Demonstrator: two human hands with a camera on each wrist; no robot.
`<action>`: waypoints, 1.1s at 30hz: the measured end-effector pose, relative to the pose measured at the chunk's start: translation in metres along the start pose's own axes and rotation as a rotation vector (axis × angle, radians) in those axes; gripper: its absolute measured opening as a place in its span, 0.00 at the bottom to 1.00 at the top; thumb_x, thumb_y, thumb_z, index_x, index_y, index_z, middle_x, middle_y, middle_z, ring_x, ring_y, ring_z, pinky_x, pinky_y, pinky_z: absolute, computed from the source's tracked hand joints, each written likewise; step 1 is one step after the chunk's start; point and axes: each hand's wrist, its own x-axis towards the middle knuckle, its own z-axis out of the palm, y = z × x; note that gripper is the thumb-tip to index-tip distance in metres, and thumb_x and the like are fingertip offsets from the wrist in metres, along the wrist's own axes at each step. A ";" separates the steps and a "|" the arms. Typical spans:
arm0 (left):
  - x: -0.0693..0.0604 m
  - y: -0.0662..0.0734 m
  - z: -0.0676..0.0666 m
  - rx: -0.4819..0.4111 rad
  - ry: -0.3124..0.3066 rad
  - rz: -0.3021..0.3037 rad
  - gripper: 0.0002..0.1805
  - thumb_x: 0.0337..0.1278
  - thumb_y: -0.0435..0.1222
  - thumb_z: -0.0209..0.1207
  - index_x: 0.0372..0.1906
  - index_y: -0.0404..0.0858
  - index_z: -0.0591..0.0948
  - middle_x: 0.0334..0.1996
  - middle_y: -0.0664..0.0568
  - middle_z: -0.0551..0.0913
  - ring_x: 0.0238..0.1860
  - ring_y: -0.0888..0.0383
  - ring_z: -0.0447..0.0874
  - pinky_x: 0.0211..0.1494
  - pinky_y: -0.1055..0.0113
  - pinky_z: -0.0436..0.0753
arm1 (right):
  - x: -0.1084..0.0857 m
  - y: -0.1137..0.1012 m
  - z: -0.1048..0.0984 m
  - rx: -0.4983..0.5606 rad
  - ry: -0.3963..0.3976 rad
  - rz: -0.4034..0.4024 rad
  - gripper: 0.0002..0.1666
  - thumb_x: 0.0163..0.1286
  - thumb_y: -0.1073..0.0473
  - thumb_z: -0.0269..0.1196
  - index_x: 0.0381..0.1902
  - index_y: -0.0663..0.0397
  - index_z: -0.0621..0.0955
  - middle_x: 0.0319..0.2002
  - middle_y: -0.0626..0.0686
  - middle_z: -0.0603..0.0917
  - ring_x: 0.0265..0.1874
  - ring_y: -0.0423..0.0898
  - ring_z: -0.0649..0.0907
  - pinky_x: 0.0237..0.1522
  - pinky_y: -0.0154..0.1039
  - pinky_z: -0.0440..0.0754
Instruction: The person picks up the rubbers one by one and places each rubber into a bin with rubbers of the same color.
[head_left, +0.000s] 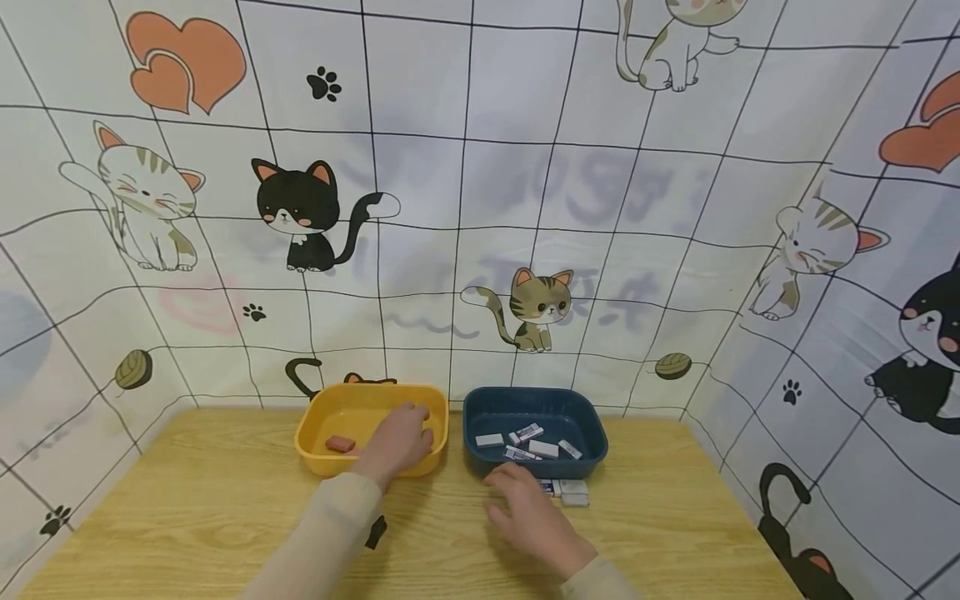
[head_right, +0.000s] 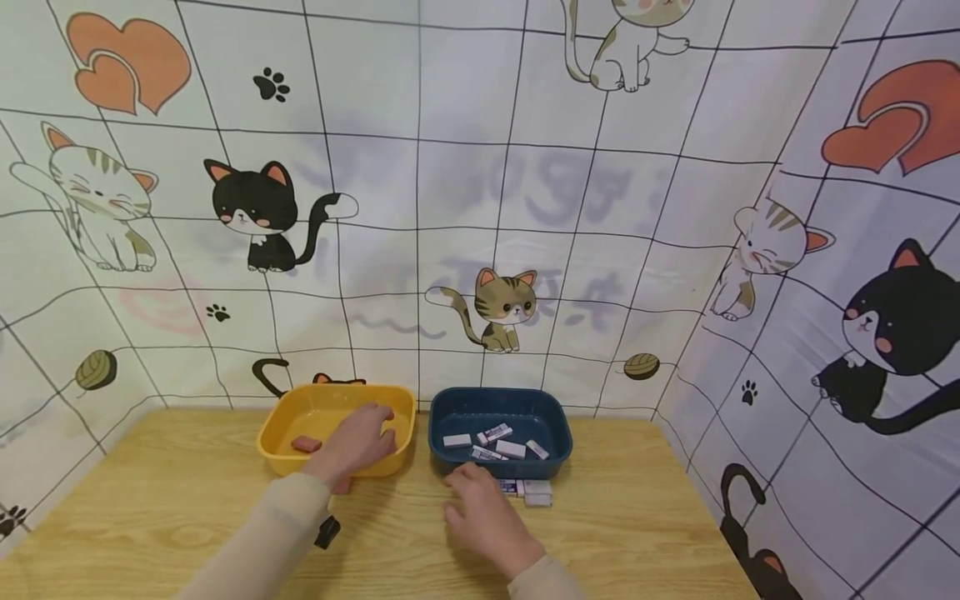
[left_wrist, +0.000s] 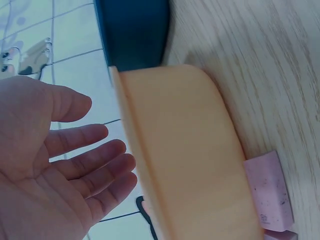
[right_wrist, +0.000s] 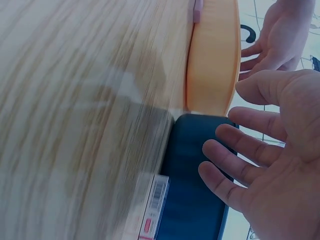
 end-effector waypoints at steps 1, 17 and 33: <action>-0.002 0.001 0.000 0.004 0.018 0.016 0.14 0.66 0.31 0.58 0.51 0.27 0.82 0.47 0.36 0.82 0.49 0.41 0.82 0.56 0.47 0.82 | -0.001 0.001 -0.001 -0.007 0.005 -0.002 0.14 0.67 0.64 0.68 0.50 0.61 0.85 0.50 0.52 0.82 0.51 0.50 0.81 0.56 0.49 0.82; -0.032 0.025 -0.003 0.088 0.200 0.150 0.12 0.64 0.35 0.64 0.48 0.34 0.84 0.46 0.44 0.82 0.46 0.47 0.82 0.42 0.48 0.84 | -0.017 0.028 -0.014 -0.011 0.039 0.071 0.14 0.61 0.67 0.67 0.46 0.63 0.85 0.48 0.55 0.83 0.50 0.54 0.83 0.56 0.53 0.82; -0.053 0.040 0.008 0.085 0.251 0.357 0.12 0.59 0.31 0.66 0.47 0.30 0.83 0.42 0.44 0.82 0.42 0.48 0.81 0.50 0.53 0.83 | -0.022 0.045 -0.014 -0.061 -0.004 0.105 0.12 0.59 0.66 0.68 0.42 0.62 0.86 0.46 0.56 0.83 0.47 0.54 0.83 0.53 0.56 0.81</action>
